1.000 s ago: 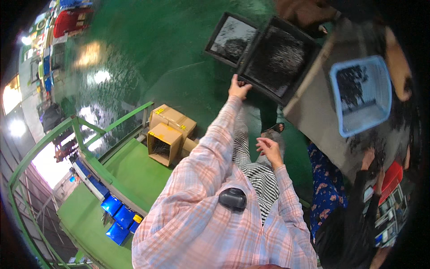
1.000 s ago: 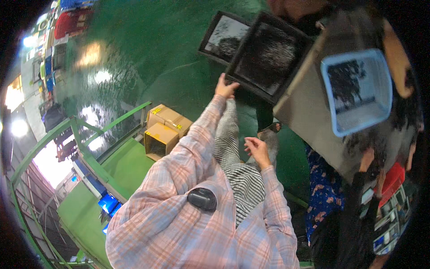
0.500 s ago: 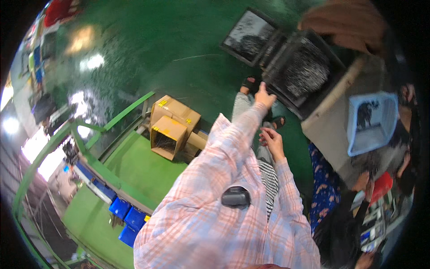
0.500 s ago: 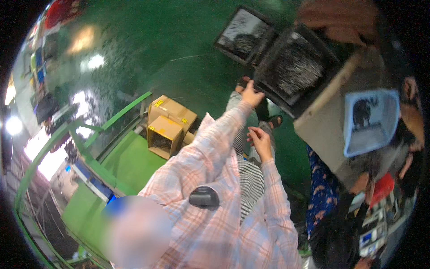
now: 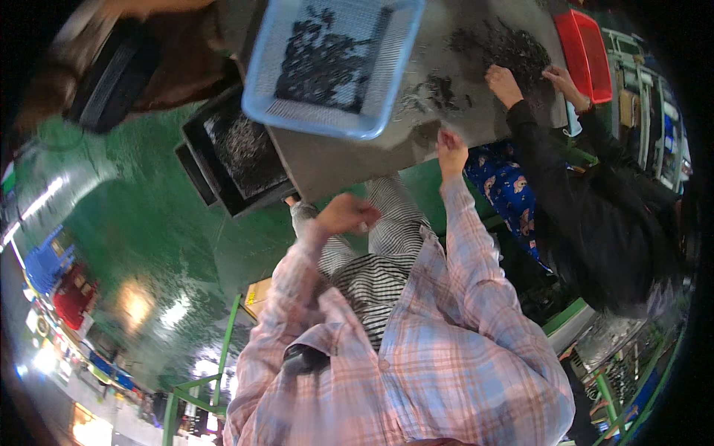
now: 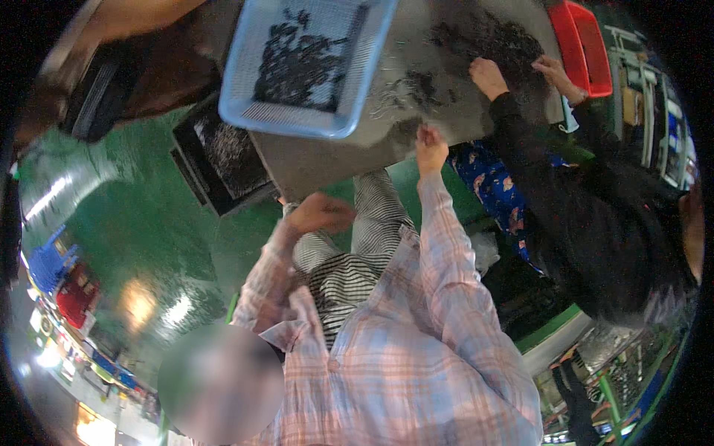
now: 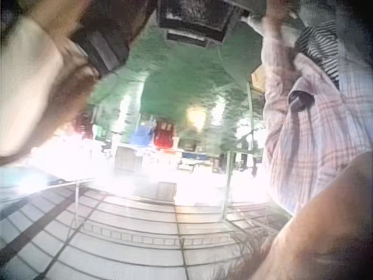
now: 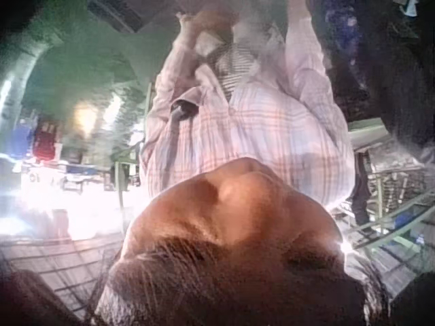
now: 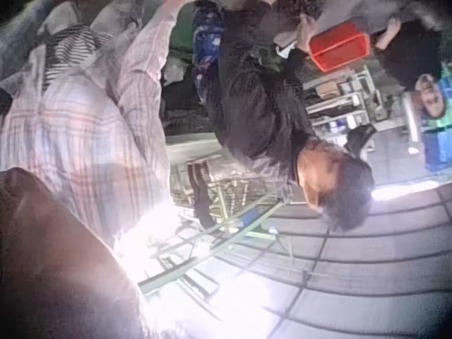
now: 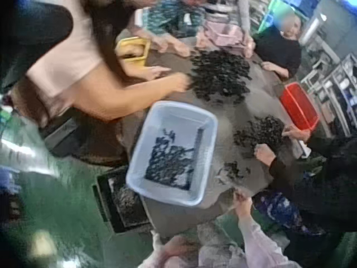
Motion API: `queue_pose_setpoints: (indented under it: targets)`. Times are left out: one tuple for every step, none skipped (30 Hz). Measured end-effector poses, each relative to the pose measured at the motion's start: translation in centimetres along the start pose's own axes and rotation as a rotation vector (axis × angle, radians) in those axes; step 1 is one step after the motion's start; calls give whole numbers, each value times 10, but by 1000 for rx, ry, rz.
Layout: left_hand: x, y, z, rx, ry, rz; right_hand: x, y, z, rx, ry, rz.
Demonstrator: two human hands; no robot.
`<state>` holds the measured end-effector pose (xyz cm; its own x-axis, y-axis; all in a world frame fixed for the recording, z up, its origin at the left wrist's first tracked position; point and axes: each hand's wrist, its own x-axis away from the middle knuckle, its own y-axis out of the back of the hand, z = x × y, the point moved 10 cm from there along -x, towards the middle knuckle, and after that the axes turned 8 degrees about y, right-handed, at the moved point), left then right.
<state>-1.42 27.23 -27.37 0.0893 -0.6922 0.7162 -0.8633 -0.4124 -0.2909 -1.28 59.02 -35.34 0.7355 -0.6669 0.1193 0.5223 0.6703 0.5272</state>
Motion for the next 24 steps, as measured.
queue_pose_setpoints:
  targets:
    - [-37,-5,-35,-89,-29,-81,-24,9,18,109,247,-88]
    - [-59,11,-74,-160,-150,-351,-42,-9,48,149,182,-17]
    - [-77,22,-106,-229,-279,-604,-54,-24,80,206,116,54]
    - [-100,33,-135,-249,-419,-779,-67,-35,77,194,112,149]
    - [-112,49,-155,-272,-549,-976,-74,-48,89,334,215,216]
    - [-124,64,-166,-297,-456,-1111,-77,-57,100,483,321,280]
    - [-128,77,-177,-326,-361,-1246,-78,-62,98,528,298,328]
    - [-139,83,-180,-372,-251,-1252,-76,-66,97,573,275,377]
    - [-150,88,-182,-417,-149,-1249,-75,-66,92,623,251,417]
    - [-157,93,-183,-462,-47,-1243,-76,-62,80,590,200,411]
    - [-173,93,-176,-587,132,-1125,-74,-59,65,556,149,404]
    - [-181,95,-173,-611,141,-1103,-72,-55,61,523,99,395]
    - [-188,97,-169,-637,149,-1081,-70,-55,65,536,140,381]
    - [-193,98,-163,-663,158,-1058,-66,-54,70,547,181,366]
    - [-193,97,-168,-702,130,-1055,-65,-51,76,563,222,345]
    - [-192,96,-171,-742,103,-1051,-64,-47,77,529,218,323]
    - [-190,96,-173,-782,76,-1048,-62,-44,77,495,215,301]
    - [-190,98,-174,-755,-11,-1026,-61,-41,79,460,212,281]
    - [-190,102,-172,-728,-97,-1004,-65,-35,75,368,138,234]
    - [-189,105,-172,-700,-180,-981,-75,-30,69,274,64,188]
    - [-188,105,-171,-676,-191,-967,-80,-22,60,187,-16,137]
    - [-186,106,-174,-653,-204,-953,-90,-17,49,164,-33,86]
    - [-185,106,-178,-630,-217,-939,-102,-13,38,141,-49,36]
    - [-179,103,-187,-617,-296,-994,-108,-9,30,118,-64,-17]
